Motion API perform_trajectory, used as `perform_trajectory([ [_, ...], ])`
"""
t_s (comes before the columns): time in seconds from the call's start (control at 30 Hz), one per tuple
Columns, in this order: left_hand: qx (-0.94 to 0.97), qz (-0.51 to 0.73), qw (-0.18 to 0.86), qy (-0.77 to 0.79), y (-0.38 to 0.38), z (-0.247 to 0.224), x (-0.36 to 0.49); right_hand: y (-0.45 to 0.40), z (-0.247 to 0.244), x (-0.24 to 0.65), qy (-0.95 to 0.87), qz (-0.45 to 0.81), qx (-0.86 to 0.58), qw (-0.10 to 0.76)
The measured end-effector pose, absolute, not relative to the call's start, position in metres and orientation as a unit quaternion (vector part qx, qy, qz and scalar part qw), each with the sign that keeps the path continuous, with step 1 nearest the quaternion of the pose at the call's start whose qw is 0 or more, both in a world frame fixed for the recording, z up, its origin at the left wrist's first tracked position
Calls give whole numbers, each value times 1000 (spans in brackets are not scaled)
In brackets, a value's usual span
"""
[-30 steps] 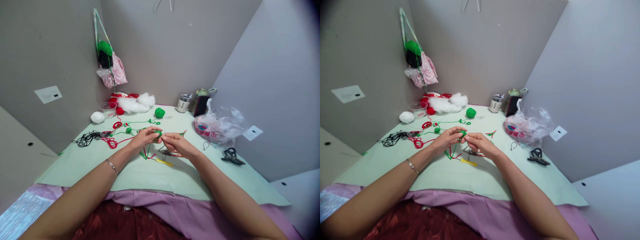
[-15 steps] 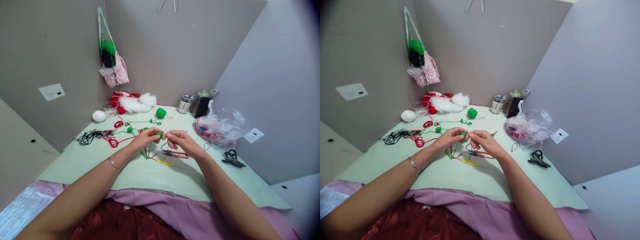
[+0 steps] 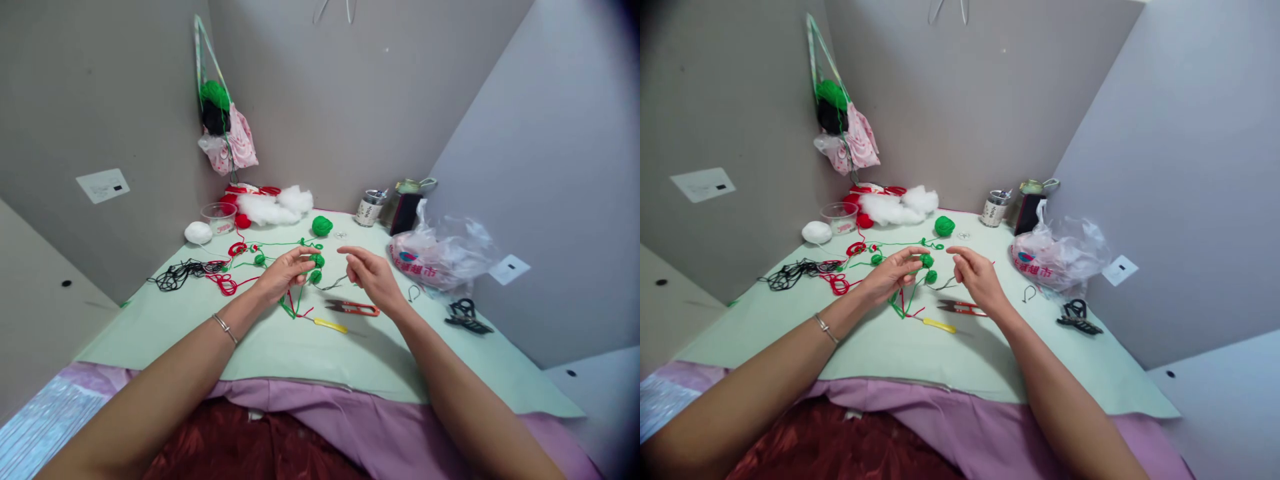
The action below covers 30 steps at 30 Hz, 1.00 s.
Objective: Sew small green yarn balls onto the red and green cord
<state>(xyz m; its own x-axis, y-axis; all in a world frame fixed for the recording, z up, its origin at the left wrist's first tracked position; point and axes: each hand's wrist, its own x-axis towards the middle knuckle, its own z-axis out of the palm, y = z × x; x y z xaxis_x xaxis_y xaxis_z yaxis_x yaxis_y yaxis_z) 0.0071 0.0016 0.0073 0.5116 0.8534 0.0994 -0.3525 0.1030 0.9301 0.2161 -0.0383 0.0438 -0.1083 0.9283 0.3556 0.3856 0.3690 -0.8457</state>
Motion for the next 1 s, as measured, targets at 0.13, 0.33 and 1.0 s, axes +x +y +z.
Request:
perform_trajectory([
  [0.13,529,447,675,256,1,9,9,-51,42,203,-710,260,-473,452],
  [0.33,532,458,654,281,-1,10,10,-56,41,201,-748,201,-481,410],
  [1.0,588,471,598,273,4,-2,11,-56,37,197,-752,240,-487,374],
])
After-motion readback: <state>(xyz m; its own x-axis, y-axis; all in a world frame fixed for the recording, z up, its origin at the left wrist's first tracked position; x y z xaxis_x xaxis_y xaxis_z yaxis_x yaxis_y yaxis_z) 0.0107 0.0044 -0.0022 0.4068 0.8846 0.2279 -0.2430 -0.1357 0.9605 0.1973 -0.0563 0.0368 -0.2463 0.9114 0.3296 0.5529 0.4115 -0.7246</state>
